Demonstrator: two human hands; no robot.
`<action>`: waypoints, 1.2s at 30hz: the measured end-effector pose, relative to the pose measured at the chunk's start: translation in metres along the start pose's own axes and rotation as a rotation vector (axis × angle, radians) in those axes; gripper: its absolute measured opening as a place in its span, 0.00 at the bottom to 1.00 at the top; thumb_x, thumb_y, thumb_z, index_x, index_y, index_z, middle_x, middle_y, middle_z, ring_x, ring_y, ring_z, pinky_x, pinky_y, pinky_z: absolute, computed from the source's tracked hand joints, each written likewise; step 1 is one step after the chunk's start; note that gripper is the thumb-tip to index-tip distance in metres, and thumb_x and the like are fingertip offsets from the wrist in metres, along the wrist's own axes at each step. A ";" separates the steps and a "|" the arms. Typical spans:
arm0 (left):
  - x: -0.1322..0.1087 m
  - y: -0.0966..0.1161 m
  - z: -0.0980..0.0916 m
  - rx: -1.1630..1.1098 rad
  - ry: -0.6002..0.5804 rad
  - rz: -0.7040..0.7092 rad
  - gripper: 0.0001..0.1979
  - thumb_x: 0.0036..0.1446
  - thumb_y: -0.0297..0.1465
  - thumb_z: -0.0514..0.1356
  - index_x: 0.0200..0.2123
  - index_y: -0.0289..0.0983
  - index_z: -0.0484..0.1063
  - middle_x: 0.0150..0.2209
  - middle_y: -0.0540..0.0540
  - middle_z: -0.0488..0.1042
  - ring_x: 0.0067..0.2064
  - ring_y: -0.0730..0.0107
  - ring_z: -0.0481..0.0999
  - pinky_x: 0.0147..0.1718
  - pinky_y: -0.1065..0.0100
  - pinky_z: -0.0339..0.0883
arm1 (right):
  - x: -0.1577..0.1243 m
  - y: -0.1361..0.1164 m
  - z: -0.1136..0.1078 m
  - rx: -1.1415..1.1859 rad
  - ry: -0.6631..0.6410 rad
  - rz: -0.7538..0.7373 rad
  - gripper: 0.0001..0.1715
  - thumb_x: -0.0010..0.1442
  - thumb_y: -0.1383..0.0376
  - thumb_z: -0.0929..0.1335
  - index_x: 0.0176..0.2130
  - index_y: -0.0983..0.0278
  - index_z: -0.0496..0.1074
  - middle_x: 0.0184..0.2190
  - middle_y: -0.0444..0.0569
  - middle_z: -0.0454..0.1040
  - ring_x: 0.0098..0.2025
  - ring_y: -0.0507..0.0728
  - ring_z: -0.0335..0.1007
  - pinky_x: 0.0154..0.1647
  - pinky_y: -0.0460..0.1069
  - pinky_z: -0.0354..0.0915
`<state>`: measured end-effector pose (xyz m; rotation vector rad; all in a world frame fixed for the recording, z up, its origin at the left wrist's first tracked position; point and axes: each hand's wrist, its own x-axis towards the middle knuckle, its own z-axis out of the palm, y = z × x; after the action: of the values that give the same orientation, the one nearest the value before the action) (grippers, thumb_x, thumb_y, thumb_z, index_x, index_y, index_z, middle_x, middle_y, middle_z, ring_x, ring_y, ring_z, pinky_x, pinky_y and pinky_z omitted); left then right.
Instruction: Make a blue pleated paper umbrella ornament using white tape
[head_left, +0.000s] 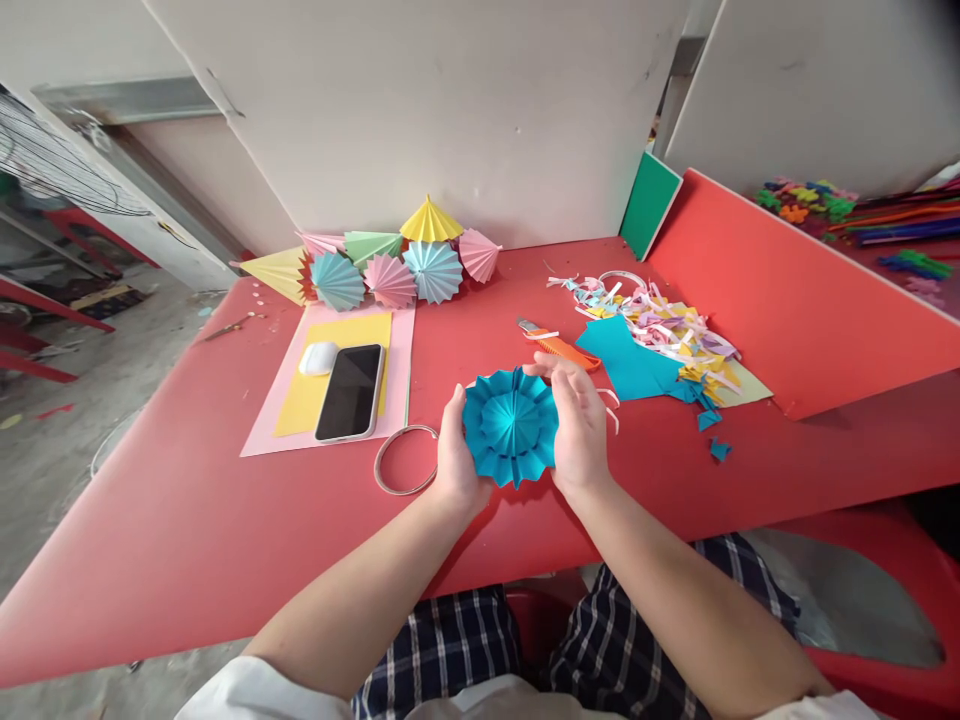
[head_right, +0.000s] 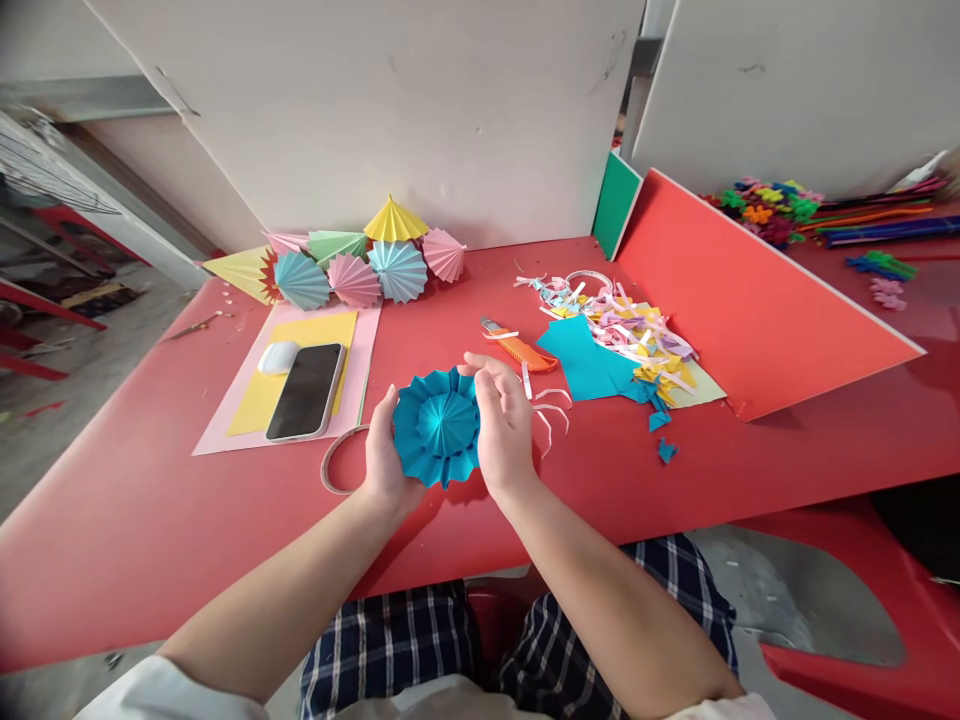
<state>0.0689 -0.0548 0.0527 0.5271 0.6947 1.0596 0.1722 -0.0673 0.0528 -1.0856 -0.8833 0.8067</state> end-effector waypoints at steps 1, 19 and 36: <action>0.000 -0.001 0.001 -0.026 0.014 -0.006 0.19 0.58 0.46 0.51 0.40 0.39 0.71 0.44 0.46 0.76 0.50 0.56 0.73 0.47 0.58 0.70 | -0.001 0.001 0.001 0.014 0.012 0.000 0.12 0.61 0.56 0.62 0.40 0.56 0.71 0.39 0.44 0.73 0.47 0.53 0.68 0.52 0.50 0.62; -0.002 -0.014 0.005 0.036 0.041 -0.078 0.23 0.60 0.47 0.47 0.44 0.37 0.71 0.41 0.43 0.76 0.49 0.60 0.74 0.47 0.63 0.68 | -0.005 0.008 0.007 -0.010 -0.058 0.014 0.15 0.63 0.57 0.61 0.41 0.58 0.73 0.42 0.46 0.76 0.49 0.55 0.69 0.48 0.52 0.66; -0.005 -0.002 0.001 0.121 -0.003 -0.002 0.28 0.58 0.52 0.45 0.54 0.45 0.65 0.55 0.45 0.68 0.52 0.55 0.71 0.41 0.60 0.71 | 0.009 0.012 0.001 0.154 0.168 0.190 0.15 0.58 0.54 0.64 0.32 0.61 0.74 0.27 0.43 0.73 0.34 0.51 0.70 0.38 0.47 0.66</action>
<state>0.0690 -0.0601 0.0533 0.6319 0.7603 1.0186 0.1740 -0.0560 0.0431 -1.0938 -0.5730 0.9109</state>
